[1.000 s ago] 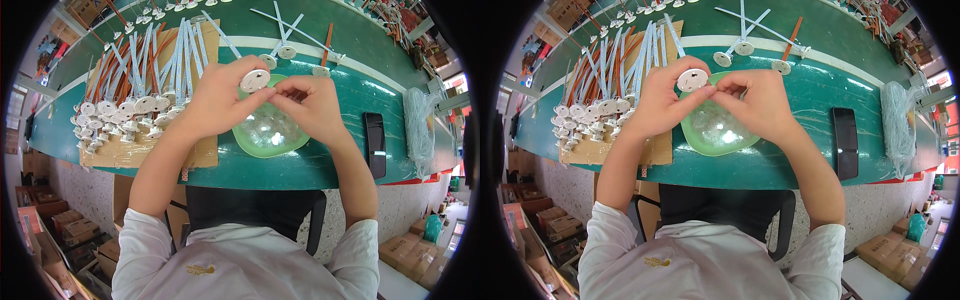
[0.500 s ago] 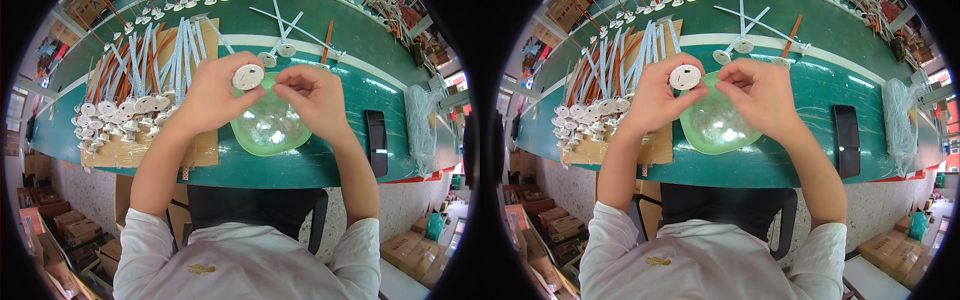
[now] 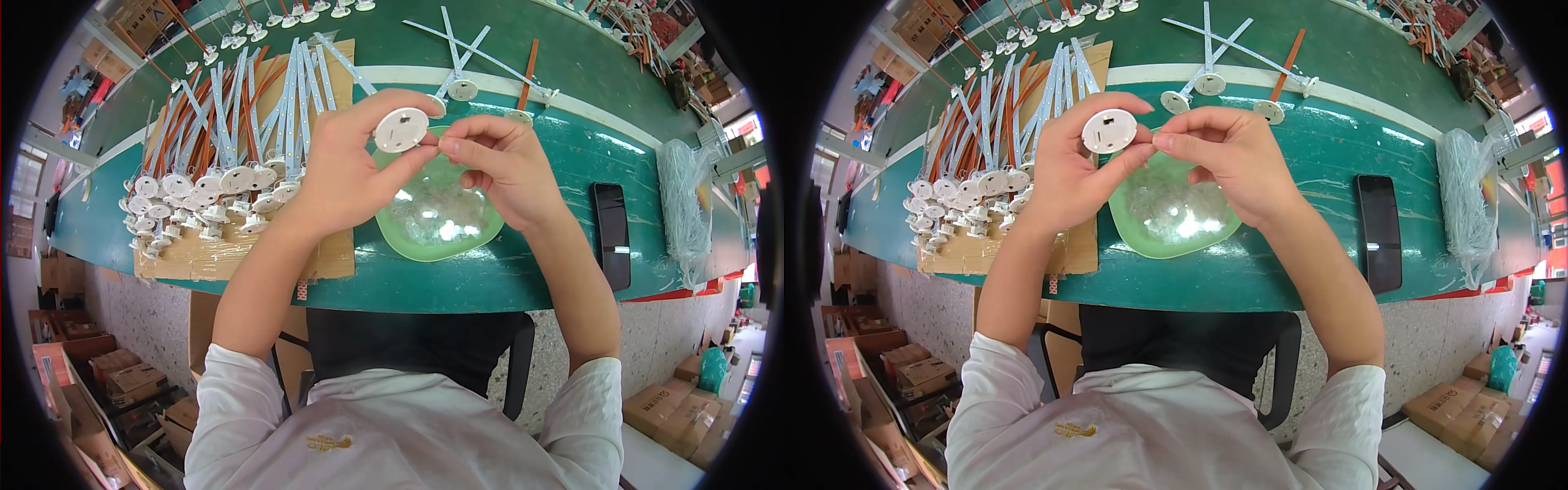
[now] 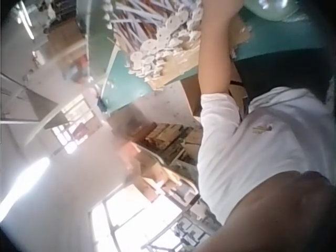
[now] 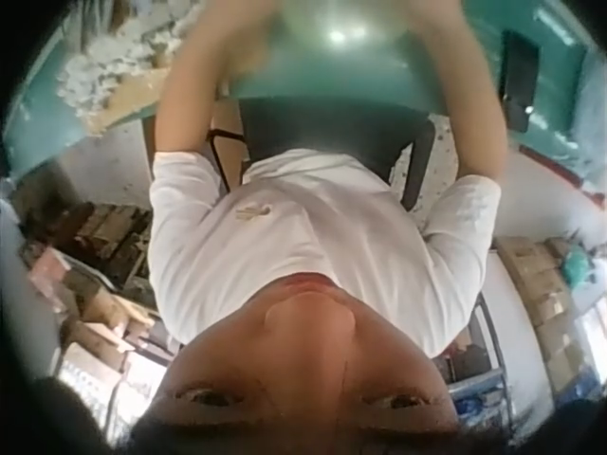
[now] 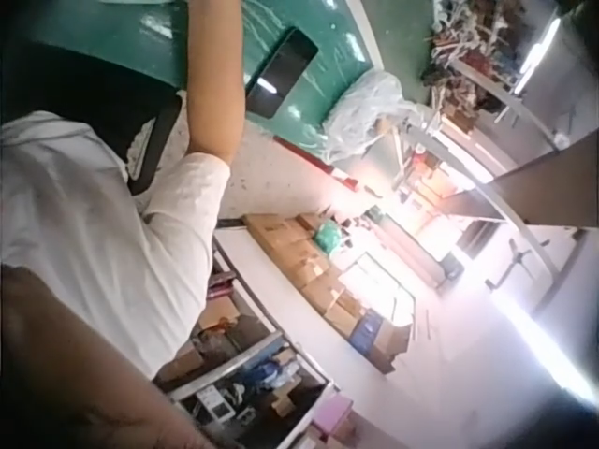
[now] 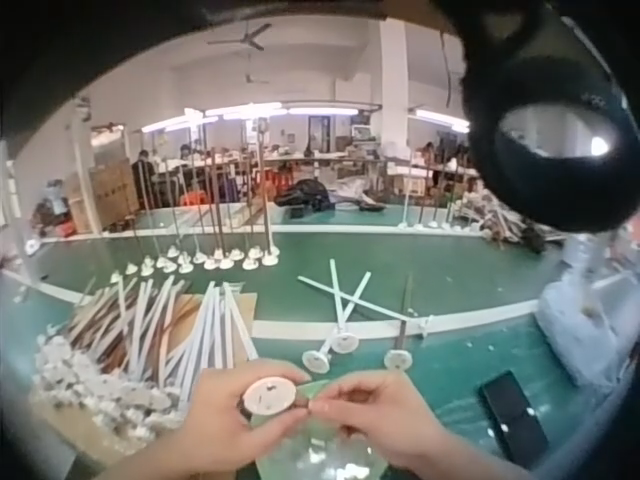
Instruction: Assembling plastic components by attaching circular bases to long stems at a manufacturing workbench.
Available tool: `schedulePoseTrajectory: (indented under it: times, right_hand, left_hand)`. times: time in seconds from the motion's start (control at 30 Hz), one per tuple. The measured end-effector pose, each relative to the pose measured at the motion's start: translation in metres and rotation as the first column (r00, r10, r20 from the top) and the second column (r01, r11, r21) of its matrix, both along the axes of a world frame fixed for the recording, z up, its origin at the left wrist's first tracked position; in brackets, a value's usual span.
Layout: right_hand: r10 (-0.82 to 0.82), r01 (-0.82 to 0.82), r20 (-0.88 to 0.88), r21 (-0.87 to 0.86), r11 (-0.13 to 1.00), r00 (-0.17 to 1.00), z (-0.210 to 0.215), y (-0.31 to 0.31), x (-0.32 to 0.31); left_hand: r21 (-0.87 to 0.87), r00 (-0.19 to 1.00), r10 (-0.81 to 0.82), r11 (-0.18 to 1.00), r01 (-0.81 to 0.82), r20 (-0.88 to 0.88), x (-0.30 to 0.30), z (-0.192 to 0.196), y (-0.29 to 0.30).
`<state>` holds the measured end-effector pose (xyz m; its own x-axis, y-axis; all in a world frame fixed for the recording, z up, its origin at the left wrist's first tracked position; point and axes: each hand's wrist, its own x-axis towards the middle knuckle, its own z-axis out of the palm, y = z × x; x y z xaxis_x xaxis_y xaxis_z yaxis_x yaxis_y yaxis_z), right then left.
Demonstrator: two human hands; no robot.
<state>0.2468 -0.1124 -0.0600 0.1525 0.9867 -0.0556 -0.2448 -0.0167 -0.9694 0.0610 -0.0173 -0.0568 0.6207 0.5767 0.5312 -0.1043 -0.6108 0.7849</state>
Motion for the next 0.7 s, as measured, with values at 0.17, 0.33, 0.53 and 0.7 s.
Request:
schedulePoseTrajectory:
  times: [0.17,0.33,0.53,0.7]
  right_hand:
    - [-0.042,0.016,0.295,0.091,0.996,0.954,0.003,0.000,-0.004]
    - [-0.344,0.082,0.608,0.416,0.906,0.716,0.002,-0.005,-0.021]
    - [-0.318,-0.046,0.667,0.467,0.883,0.674,0.000,-0.008,-0.021]
    - [-0.261,0.083,0.427,0.392,0.916,0.866,0.000,-0.005,-0.018]
  left_hand:
    - [-0.104,1.000,0.030,0.994,-0.030,-0.004,-0.003,0.002,0.003]
    - [-0.255,1.000,0.013,0.967,-0.011,0.004,-0.003,-0.001,0.004]
    - [-0.217,1.000,-0.006,0.976,0.004,-0.008,-0.002,0.000,0.004]
    - [-0.232,0.999,-0.019,0.972,0.025,0.027,-0.003,0.000,0.003]
